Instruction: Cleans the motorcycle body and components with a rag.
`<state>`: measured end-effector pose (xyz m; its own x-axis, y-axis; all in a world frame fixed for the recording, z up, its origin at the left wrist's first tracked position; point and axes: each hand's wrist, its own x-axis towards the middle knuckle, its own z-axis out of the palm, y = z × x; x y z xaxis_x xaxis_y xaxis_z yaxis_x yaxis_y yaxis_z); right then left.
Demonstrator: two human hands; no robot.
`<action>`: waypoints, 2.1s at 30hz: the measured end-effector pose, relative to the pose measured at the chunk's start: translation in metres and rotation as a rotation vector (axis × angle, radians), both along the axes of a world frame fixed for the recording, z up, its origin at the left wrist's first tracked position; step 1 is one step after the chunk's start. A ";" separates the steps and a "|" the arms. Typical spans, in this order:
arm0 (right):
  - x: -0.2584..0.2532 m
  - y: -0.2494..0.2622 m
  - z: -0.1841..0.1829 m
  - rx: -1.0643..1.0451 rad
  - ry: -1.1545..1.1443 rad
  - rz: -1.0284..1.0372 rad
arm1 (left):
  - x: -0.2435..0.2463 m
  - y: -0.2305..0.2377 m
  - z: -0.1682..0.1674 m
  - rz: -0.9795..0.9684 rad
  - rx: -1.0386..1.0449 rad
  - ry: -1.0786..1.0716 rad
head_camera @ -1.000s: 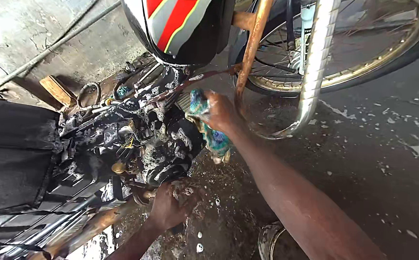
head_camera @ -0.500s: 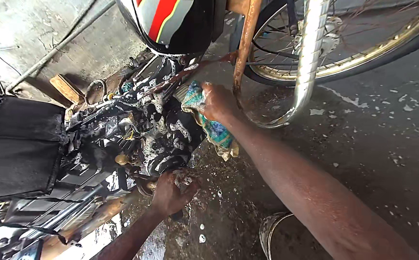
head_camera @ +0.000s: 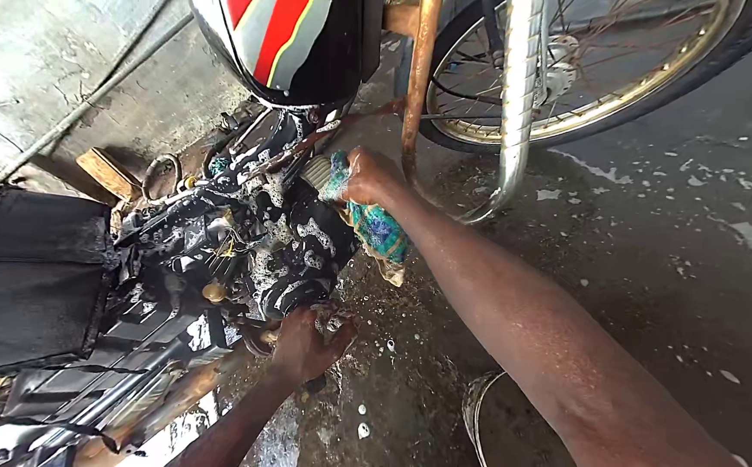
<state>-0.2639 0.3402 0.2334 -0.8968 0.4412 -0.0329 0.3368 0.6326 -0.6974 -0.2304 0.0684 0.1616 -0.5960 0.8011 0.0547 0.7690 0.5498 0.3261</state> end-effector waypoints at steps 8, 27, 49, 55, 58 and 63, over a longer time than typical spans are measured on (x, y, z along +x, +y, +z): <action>0.007 0.018 -0.008 -0.144 0.086 -0.030 | 0.002 0.001 0.001 0.017 -0.040 -0.016; 0.003 0.027 0.004 -0.118 -0.017 0.229 | 0.003 0.002 0.000 0.022 -0.010 0.012; 0.016 0.008 -0.032 0.211 0.325 -0.077 | 0.003 0.005 0.000 0.049 0.004 0.023; 0.013 0.014 -0.061 -0.312 0.509 -0.292 | -0.003 -0.001 -0.007 0.021 0.078 -0.013; 0.024 0.002 -0.053 -0.135 0.457 -0.199 | -0.003 -0.001 -0.008 0.027 0.106 -0.007; 0.019 -0.005 -0.023 0.048 0.139 -0.187 | -0.001 0.002 -0.003 0.052 0.018 -0.013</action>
<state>-0.2447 0.3354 0.2100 -0.7940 0.5978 0.1102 0.3539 0.6020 -0.7158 -0.2318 0.0700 0.1590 -0.6373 0.7682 0.0608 0.7353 0.5825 0.3465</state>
